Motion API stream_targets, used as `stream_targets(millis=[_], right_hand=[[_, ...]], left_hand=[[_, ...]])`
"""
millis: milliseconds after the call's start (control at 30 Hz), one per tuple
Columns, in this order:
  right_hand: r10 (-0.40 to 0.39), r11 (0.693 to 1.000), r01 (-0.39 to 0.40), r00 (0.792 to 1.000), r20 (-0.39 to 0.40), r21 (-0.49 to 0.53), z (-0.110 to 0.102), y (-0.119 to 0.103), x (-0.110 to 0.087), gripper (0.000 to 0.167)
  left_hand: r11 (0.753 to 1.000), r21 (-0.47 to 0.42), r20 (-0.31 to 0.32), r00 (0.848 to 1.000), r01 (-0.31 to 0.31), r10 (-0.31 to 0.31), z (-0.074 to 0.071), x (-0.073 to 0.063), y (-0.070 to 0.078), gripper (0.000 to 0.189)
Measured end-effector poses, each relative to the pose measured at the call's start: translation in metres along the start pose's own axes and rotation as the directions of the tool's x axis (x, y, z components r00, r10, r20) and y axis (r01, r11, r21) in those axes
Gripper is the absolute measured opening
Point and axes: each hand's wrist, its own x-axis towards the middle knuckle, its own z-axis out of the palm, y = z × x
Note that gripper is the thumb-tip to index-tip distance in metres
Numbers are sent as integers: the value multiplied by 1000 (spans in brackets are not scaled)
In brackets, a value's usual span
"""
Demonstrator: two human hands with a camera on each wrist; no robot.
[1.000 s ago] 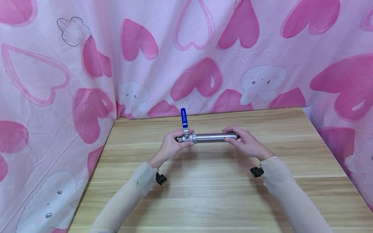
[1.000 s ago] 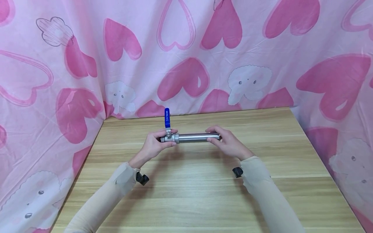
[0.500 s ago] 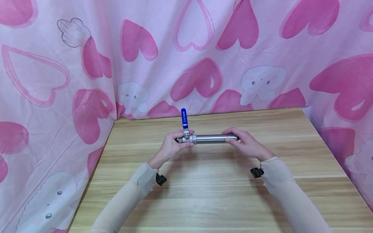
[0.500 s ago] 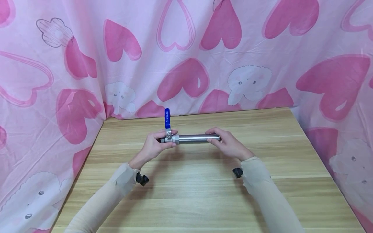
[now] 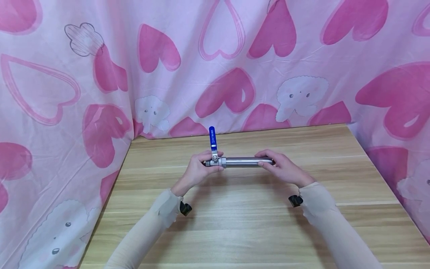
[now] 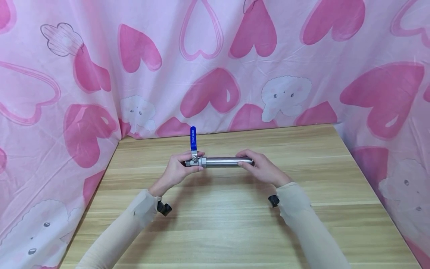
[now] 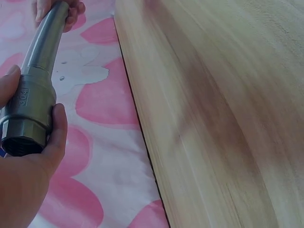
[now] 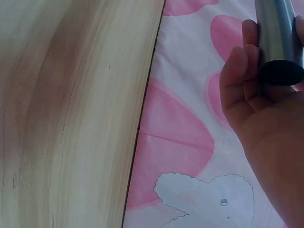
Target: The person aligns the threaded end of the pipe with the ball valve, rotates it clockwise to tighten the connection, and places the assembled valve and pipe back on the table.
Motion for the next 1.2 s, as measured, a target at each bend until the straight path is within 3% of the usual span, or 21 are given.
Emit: stream_targets(millis=[333,567,700,867,1067,1200], right_hand=[[19,995,-18,1000,17,-100,9,-5,6,45],[59,979,-32,990,127,-199,18,-3,11,36],[49,972,-25,994,98,-233,26,1,11,27],[38,967,-28,999,35,-252,34,7,8,27],[61,977,-51,997,41,-208,40,14,5,29],[79,981,-68,996,51,-182,45,20,4,28]], left_hand=[[1000,-18,36,999,-11,11,6,-2,-7,43],[1000,25,38,999,-9,8,13,-5,-16,48],[999,43,44,999,-4,3,17,-5,-20,49],[996,87,56,998,18,-23,19,-5,-27,48],[982,175,153,983,76,-104,18,-7,-41,56],[968,244,220,968,67,-122,15,-7,-52,56]])
